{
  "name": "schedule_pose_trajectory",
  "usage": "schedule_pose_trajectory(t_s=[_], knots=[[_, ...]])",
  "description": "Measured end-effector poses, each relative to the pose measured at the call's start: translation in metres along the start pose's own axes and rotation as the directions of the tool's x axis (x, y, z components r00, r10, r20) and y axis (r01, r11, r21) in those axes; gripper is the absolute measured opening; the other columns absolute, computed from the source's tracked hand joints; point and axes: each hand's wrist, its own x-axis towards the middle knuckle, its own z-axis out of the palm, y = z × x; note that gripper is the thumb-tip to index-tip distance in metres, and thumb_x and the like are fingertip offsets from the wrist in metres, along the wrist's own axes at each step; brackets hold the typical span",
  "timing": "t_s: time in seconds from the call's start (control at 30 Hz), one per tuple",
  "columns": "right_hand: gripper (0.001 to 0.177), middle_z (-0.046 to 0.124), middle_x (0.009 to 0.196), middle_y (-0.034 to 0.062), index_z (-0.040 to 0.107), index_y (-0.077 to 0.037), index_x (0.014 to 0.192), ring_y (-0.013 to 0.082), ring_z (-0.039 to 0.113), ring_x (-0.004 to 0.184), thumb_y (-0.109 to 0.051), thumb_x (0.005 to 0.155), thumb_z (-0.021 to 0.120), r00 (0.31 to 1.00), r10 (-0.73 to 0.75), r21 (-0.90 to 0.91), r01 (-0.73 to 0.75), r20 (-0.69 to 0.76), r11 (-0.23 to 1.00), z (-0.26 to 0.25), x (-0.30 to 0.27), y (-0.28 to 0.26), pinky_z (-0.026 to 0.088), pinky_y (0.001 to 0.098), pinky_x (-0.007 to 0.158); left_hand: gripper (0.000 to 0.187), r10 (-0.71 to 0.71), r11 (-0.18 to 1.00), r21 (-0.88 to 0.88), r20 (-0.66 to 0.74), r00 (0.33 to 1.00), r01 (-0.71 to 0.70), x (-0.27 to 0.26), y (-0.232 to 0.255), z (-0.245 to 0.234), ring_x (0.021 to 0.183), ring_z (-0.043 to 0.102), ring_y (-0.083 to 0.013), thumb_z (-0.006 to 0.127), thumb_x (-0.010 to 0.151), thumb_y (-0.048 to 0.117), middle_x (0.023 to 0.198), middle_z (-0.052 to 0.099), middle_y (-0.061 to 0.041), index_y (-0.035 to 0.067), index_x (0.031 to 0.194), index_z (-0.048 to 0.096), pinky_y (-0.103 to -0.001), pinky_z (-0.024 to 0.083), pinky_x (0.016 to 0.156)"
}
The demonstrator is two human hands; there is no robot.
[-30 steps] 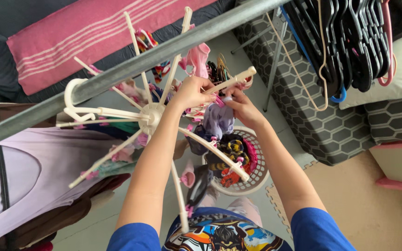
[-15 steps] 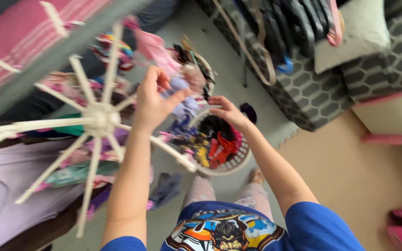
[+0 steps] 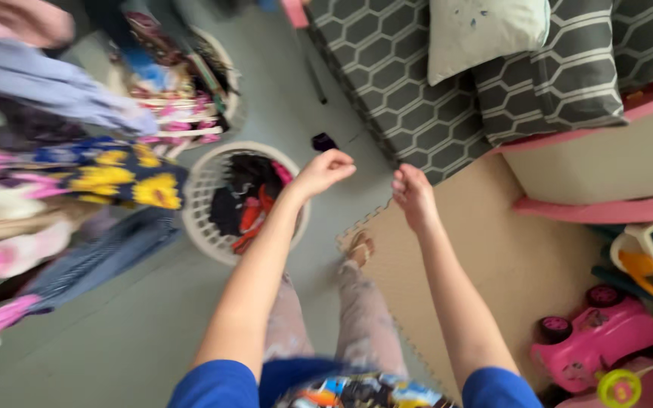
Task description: The person takes various small clothing items from a laundry basket and hangs them on a radial drying rack using clothespins. They also hang larger garments on hangers and place them on a clothes rack.
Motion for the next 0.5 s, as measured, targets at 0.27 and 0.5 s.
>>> schedule_pose_trajectory(t_s=[0.27,0.5], knots=[[0.029,0.068,0.112,-0.0066,0.059,-0.020,0.123,0.0098,0.061,0.094,-0.036,0.100,0.057,0.966,0.254,-0.017,-0.255,-0.044,0.967,-0.091,0.139,0.150,0.047,0.0326,0.087,0.040,-0.227,0.974,-0.113,-0.462,0.858,0.196,0.229,-0.325,0.042,0.090,0.066,-0.0199,0.079,0.084,0.037,0.102,0.073,-0.005,0.011,0.113,0.072,-0.035,0.054,0.081],[0.034,0.065,0.120,-0.0020,0.057,-0.017,0.131,0.0144,0.060,0.103,-0.034,0.102,0.055,0.954,0.301,-0.036,-0.301,0.004,0.953,-0.111,0.297,0.285,0.045,0.0373,0.094,0.038,-0.159,0.892,0.287,-0.524,0.837,0.349,0.406,-0.456,0.053,0.123,0.060,-0.0332,0.076,0.083,0.033,0.144,0.051,-0.015,0.019,0.118,0.071,-0.037,0.049,0.106]])
